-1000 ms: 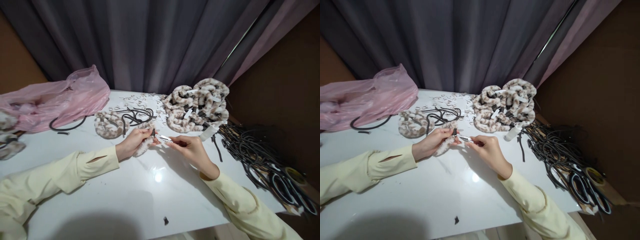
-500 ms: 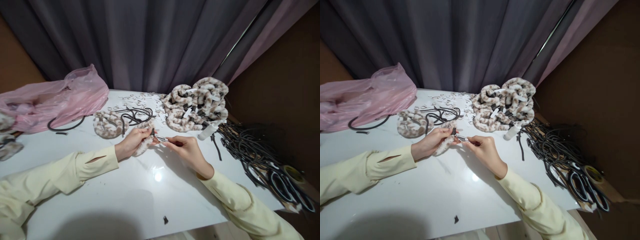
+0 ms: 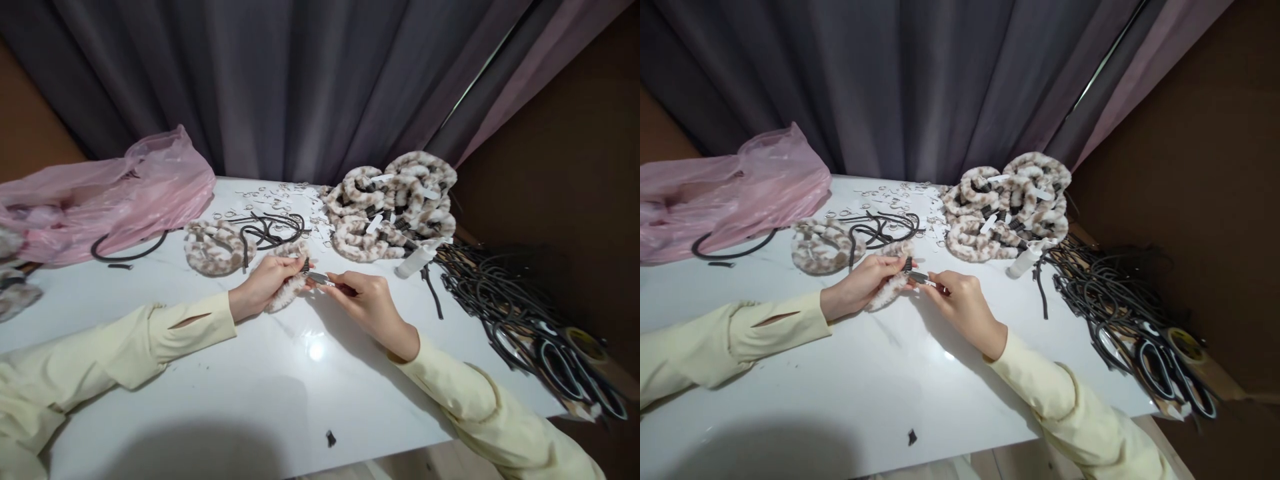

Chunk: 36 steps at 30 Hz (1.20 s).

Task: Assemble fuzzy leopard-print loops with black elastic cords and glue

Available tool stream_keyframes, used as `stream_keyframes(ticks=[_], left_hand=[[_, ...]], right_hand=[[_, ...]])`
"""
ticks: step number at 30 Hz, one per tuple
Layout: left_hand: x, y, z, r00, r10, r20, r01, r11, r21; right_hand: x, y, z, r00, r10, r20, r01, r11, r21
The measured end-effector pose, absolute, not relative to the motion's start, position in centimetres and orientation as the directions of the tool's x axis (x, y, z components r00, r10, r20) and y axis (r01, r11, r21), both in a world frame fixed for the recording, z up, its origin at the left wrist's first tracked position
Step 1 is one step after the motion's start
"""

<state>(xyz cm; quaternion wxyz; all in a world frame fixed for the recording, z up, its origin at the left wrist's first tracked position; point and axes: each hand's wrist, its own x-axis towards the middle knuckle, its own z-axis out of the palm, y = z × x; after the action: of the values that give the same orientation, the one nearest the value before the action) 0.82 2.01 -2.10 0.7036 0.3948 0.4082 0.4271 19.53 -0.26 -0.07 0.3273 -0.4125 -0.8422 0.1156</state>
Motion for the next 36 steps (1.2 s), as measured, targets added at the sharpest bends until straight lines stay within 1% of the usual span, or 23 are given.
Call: stream_keyframes(ticks=[4,6,9,10,11,13,16,18,20,22,26,28,32,36], left_hand=[[1.1,1.8,-2.0,0.251,0.934,-0.253,-0.252,0.316,0.915],[1.4,1.6,-1.9,0.208,0.937,-0.279,-0.255,0.327,0.91],[1.8,1.4,-1.7,0.135,0.939,-0.316,-0.263,0.341,0.902],[2.0,1.3,-1.7,0.113,0.94,-0.322,-0.268,0.341,0.901],[2.1,1.2,-1.6,0.096,0.941,-0.325,-0.273,0.339,0.9],[2.3,1.0,-1.6,0.065,0.946,-0.319,-0.285,0.323,0.902],[2.4,1.0,-1.7,0.014,0.958,-0.288,-0.294,0.279,0.914],[2.3,1.1,-1.8,0.007,0.962,-0.271,-0.318,0.259,0.912],[2.3,1.3,-1.8,0.018,0.966,-0.257,-0.359,0.246,0.9],[2.3,1.4,-1.6,0.025,0.97,-0.244,-0.384,0.234,0.893],[2.4,1.4,-1.4,0.022,0.965,-0.262,-0.36,0.252,0.898],[2.5,1.4,-1.4,-0.012,0.962,-0.272,-0.355,0.25,0.901],[2.7,1.4,-1.9,-0.061,0.968,-0.242,-0.375,0.203,0.905],[2.6,1.6,-2.0,-0.045,0.971,-0.235,-0.391,0.199,0.899]], right_hand=[[19.4,-0.3,-0.8,-0.499,0.711,0.496,0.639,0.688,-0.343],[19.3,-0.4,-1.1,-0.534,0.682,0.5,0.683,0.697,-0.221],[18.9,-0.8,-1.3,-0.595,0.637,0.49,0.732,0.682,0.002],[18.7,-1.0,-1.2,-0.604,0.634,0.483,0.742,0.669,0.049],[18.5,-1.1,-1.2,-0.6,0.642,0.477,0.754,0.653,0.069],[18.0,-1.1,-1.1,-0.561,0.688,0.461,0.784,0.619,0.029],[17.5,-0.9,-1.1,-0.482,0.763,0.431,0.806,0.579,-0.123],[17.3,-0.6,-1.2,-0.455,0.782,0.426,0.798,0.57,-0.193],[17.3,-0.3,-1.4,-0.45,0.778,0.438,0.79,0.575,-0.211],[17.4,-0.2,-1.6,-0.455,0.766,0.455,0.787,0.585,-0.198],[17.2,-0.3,-1.6,-0.458,0.762,0.457,0.792,0.584,-0.18],[16.9,-0.5,-1.5,-0.44,0.789,0.428,0.799,0.562,-0.215],[16.2,-0.4,-1.2,-0.404,0.84,0.362,0.8,0.516,-0.306],[15.8,-0.1,-1.1,-0.403,0.847,0.346,0.808,0.507,-0.301]])
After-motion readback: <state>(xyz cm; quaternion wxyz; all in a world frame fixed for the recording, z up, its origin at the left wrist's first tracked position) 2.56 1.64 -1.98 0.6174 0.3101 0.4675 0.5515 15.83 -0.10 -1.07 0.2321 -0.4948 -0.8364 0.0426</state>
